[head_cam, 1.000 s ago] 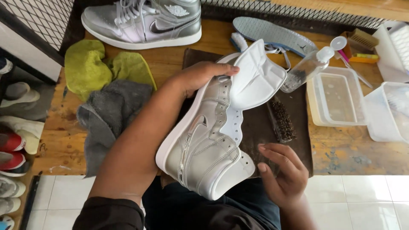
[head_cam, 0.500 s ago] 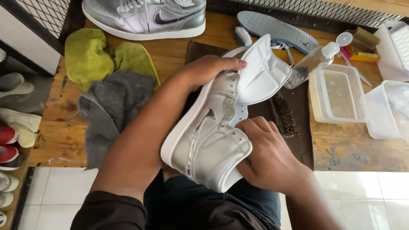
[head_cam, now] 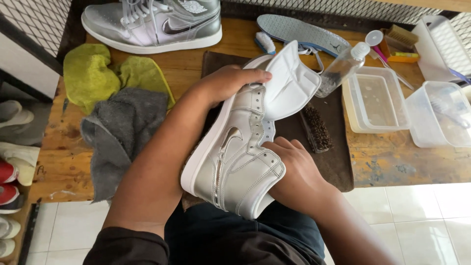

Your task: The person is manually cleaning a white high-top sneaker at a workstation, using a brush to scrub the interior and exterior surfaces and a cloth to wipe away dirt.

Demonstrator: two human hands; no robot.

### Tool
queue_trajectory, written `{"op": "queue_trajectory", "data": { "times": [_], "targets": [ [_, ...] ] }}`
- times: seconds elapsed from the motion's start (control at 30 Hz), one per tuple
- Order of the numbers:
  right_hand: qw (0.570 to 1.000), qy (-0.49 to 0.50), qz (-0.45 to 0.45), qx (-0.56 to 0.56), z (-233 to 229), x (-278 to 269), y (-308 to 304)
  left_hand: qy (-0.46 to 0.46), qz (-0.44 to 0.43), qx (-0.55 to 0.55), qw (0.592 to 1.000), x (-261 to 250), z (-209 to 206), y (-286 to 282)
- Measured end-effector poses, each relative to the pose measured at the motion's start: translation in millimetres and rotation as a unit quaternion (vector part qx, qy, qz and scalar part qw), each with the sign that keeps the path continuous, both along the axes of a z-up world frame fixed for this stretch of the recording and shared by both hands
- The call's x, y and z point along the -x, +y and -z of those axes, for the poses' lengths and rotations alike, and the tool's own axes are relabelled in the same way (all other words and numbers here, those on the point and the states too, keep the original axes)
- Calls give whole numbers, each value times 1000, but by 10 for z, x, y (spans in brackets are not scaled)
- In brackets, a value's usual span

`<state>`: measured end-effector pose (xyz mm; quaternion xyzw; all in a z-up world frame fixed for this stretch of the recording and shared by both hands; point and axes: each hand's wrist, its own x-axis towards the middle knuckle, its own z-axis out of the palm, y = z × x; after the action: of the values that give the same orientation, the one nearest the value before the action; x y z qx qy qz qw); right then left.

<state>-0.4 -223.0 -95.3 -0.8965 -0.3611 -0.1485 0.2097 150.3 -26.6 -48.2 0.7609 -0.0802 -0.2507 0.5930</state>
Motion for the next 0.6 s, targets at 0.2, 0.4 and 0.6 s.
{"op": "queue_trajectory", "data": {
  "times": [0.2,0.4,0.6],
  "targets": [
    [999,-32,-31,-15,-24,9,84,-4,2,-5,1000,-61,87,-24],
    [994,-35,-14,-98,-105,47,-17,-7,3,-5,1000,-49,66,7],
    [982,-24,4,-188,-188,130,-55,-1,-9,2,1000,-97,155,25]
  ]
}}
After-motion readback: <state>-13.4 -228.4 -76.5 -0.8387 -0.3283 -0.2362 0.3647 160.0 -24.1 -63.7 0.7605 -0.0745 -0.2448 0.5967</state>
